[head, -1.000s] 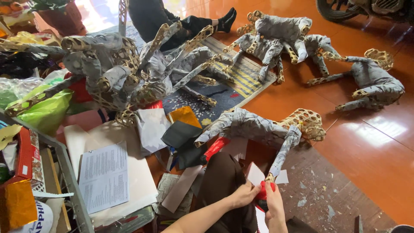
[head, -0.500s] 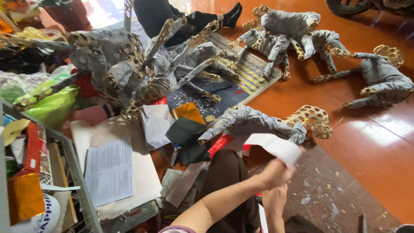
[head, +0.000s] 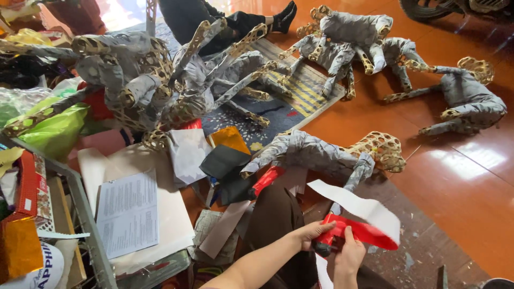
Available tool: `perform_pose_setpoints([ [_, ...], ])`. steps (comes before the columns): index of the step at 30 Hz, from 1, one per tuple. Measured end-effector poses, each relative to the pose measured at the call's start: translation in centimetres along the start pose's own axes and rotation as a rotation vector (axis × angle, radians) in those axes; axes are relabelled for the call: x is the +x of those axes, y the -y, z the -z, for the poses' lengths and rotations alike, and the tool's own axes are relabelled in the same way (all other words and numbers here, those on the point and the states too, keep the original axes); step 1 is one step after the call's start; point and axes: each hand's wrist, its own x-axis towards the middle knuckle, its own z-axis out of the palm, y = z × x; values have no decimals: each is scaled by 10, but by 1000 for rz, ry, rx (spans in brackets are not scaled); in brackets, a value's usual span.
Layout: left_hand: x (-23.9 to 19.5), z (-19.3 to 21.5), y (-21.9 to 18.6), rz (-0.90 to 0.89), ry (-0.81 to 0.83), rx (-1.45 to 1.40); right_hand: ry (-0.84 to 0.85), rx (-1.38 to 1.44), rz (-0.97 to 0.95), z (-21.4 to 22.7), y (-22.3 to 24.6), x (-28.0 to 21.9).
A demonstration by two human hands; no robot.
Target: Decorating paper giraffe figures with colored paper and glue.
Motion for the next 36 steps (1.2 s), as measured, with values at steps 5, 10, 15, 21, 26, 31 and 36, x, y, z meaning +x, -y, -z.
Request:
perform_pose_setpoints([
  [5,18,20,5,-28,-49,139,-27,67,-76,-7,34,-6],
  [10,14,21,6,4,-26,94,-160,2,66,90,40,84],
  [15,12,11,3,-21,-112,165,-291,-199,166,238,77,98],
  [21,3,-19,2,-211,-323,600,-190,-506,-215,257,50,122],
  [26,0,-29,3,-286,-545,969,229,-850,184,-4,79,-50],
  [31,69,54,35,-281,-507,359,216,-1316,45,-85,67,-49],
  [36,68,69,35,-399,-135,153,186,-1224,196,-83,52,-41],
])
